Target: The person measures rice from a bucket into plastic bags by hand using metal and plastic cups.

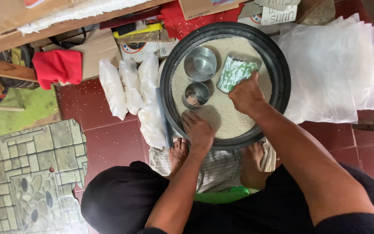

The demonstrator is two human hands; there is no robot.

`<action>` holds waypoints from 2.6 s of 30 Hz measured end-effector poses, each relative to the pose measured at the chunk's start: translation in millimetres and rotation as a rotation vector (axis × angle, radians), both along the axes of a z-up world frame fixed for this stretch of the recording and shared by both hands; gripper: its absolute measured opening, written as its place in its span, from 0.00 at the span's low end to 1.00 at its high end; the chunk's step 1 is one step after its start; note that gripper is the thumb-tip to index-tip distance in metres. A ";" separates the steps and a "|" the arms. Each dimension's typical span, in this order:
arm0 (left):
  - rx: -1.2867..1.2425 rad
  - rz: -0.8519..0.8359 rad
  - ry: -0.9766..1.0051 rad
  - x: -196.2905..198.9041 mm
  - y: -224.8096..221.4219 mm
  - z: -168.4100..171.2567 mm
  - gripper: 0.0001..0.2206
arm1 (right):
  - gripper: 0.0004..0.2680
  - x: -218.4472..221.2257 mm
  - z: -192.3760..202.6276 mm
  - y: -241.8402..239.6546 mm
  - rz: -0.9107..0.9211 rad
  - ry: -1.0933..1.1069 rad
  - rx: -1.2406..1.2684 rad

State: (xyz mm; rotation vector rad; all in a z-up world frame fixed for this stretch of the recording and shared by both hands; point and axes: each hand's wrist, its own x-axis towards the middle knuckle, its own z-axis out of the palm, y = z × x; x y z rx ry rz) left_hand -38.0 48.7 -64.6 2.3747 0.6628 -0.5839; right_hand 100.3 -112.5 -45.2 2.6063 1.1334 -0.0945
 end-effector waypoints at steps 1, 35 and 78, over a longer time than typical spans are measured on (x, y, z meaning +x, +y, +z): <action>-0.005 -0.004 0.003 5.1 -4.5 -12.3 0.49 | 0.08 -3.5 7.8 -6.1 -0.004 0.003 -0.005; 0.051 0.254 -0.376 81.2 70.0 -42.0 0.22 | 0.04 15.2 149.6 -78.0 -0.831 0.927 0.895; -0.676 0.196 -0.379 36.9 -2.5 -29.3 0.22 | 0.06 -15.8 158.4 -94.5 -0.567 0.295 0.768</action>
